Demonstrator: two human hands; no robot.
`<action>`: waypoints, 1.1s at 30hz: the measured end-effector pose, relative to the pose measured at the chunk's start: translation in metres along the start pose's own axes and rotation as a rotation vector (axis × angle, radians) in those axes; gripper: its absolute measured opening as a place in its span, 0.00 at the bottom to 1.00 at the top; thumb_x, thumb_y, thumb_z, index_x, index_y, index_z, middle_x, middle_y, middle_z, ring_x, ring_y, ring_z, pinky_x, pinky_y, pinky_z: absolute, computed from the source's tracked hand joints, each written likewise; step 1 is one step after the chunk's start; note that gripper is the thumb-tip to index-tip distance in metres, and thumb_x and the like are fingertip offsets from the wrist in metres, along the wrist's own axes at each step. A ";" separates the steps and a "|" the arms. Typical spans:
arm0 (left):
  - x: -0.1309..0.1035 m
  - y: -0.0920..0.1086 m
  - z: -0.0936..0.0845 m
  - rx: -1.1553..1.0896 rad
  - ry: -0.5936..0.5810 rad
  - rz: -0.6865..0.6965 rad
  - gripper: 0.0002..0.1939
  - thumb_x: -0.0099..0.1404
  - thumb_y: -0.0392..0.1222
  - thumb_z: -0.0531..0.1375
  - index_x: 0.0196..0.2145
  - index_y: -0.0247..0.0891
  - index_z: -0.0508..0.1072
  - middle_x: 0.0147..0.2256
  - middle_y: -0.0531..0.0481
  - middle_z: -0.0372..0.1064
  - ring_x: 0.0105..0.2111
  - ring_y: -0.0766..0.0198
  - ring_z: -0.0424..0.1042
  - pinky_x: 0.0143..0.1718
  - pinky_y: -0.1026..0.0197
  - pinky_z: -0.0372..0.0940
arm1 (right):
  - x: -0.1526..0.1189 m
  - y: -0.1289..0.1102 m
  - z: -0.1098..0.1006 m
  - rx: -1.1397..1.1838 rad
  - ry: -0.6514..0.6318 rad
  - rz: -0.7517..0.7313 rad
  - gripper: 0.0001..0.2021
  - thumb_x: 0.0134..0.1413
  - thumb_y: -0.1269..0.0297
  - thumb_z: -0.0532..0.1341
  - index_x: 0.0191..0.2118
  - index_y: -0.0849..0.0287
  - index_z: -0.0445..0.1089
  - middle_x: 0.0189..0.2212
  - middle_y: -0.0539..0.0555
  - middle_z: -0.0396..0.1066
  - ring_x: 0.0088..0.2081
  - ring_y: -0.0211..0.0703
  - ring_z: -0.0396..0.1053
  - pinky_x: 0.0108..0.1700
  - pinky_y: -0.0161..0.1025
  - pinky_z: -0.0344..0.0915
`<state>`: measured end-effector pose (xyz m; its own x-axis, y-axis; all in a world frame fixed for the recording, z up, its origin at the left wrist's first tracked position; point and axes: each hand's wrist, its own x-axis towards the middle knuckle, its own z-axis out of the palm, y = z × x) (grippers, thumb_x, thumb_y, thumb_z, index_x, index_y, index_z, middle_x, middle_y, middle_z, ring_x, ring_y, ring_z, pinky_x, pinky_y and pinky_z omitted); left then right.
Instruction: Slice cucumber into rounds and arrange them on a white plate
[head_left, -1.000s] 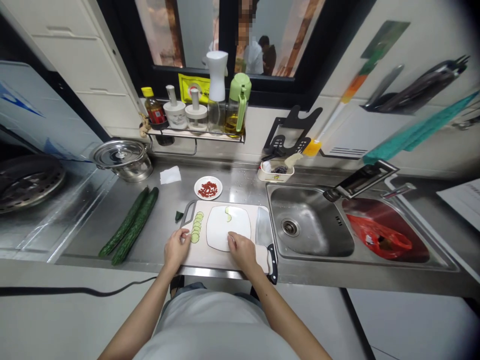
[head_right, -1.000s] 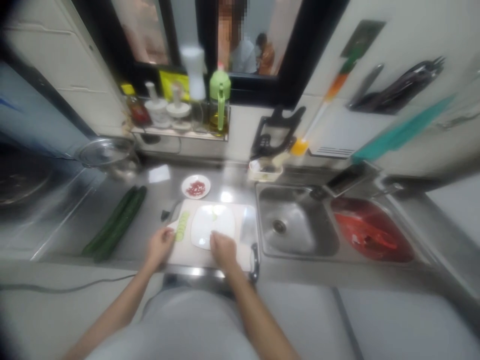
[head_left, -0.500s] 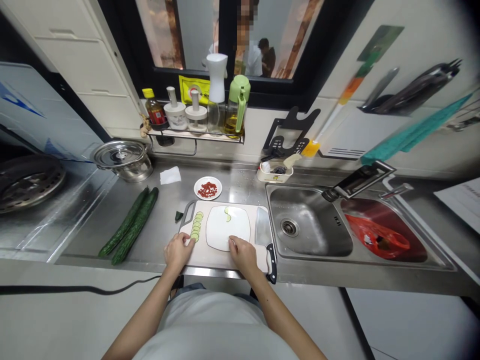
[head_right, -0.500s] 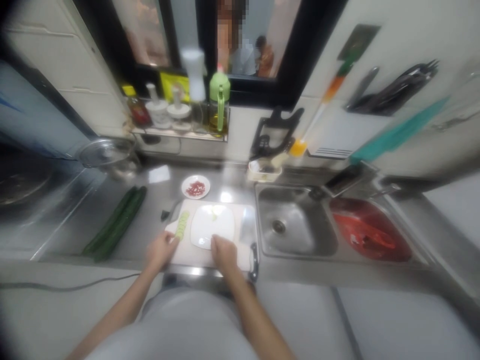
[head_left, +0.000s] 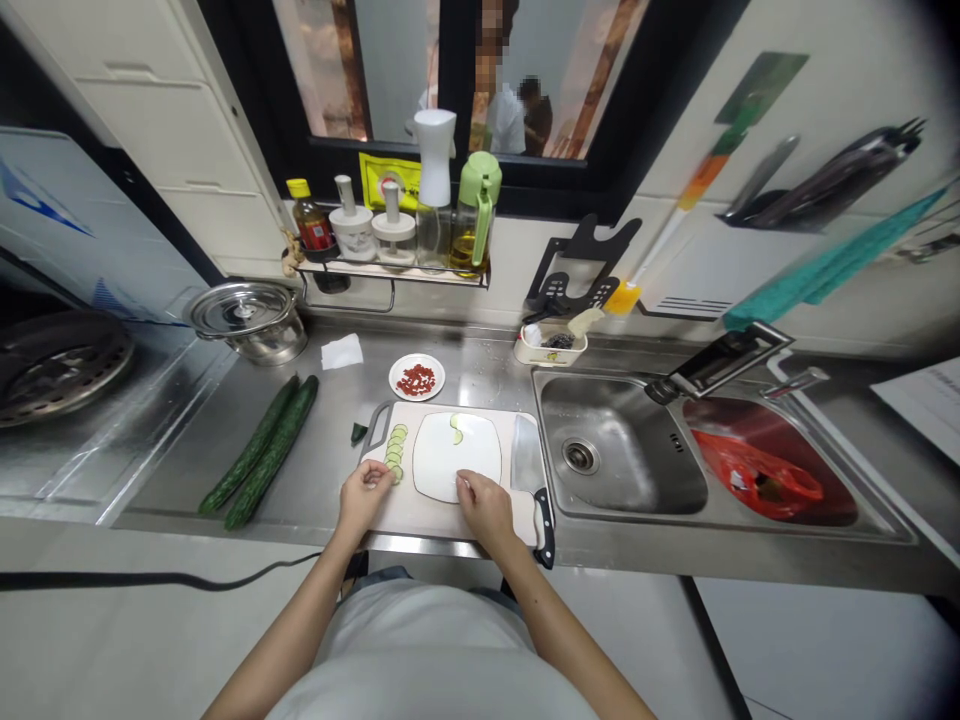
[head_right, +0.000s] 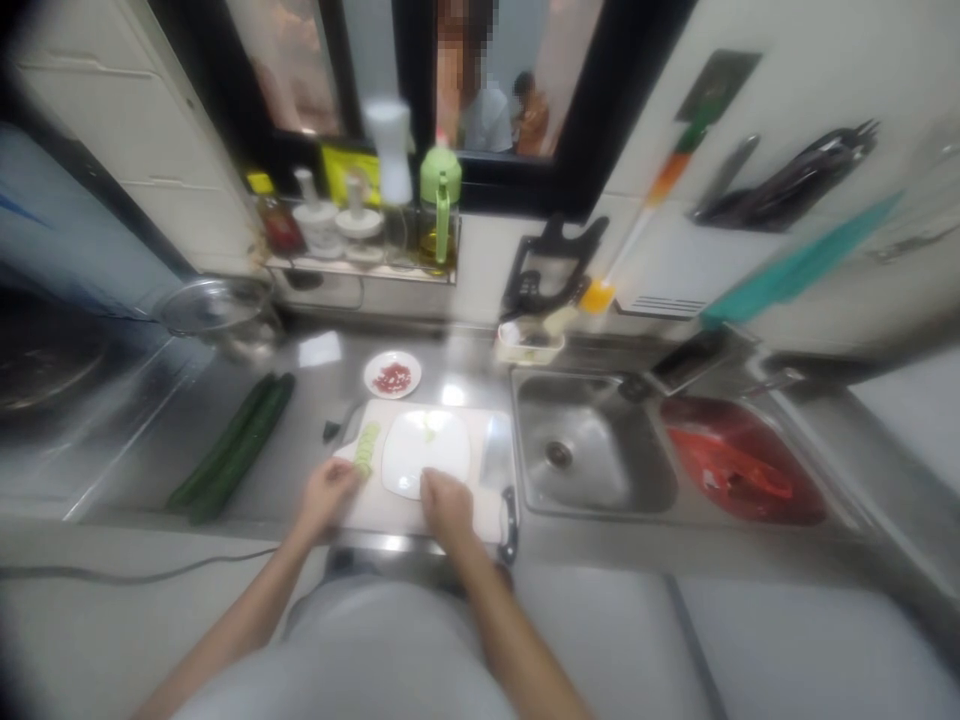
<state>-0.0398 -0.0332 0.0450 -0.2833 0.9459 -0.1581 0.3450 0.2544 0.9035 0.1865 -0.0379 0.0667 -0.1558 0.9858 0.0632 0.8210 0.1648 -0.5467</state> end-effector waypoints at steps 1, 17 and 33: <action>0.000 0.008 -0.001 -0.068 -0.022 0.001 0.12 0.53 0.48 0.60 0.28 0.36 0.68 0.26 0.51 0.70 0.28 0.64 0.69 0.33 0.64 0.63 | 0.001 -0.003 -0.001 0.040 0.014 0.003 0.16 0.62 0.61 0.48 0.42 0.57 0.73 0.36 0.54 0.75 0.37 0.40 0.70 0.41 0.34 0.60; -0.013 0.076 0.007 -0.382 -0.333 0.034 0.16 0.49 0.51 0.65 0.28 0.36 0.68 0.25 0.53 0.67 0.29 0.65 0.68 0.32 0.65 0.62 | 0.029 -0.048 -0.026 0.709 -0.040 -0.013 0.09 0.53 0.60 0.56 0.32 0.58 0.69 0.30 0.51 0.71 0.33 0.37 0.68 0.35 0.34 0.63; 0.011 0.079 0.039 -0.960 -0.644 -0.523 0.14 0.59 0.43 0.62 0.43 0.39 0.69 0.28 0.52 0.70 0.24 0.72 0.70 0.22 0.71 0.61 | 0.050 -0.029 -0.046 0.690 -0.016 -0.023 0.09 0.53 0.59 0.56 0.31 0.59 0.69 0.31 0.51 0.71 0.36 0.39 0.68 0.37 0.35 0.63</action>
<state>0.0191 0.0055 0.0989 0.3889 0.7721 -0.5026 -0.5379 0.6332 0.5565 0.1801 0.0079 0.1246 -0.1815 0.9807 0.0720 0.2811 0.1219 -0.9519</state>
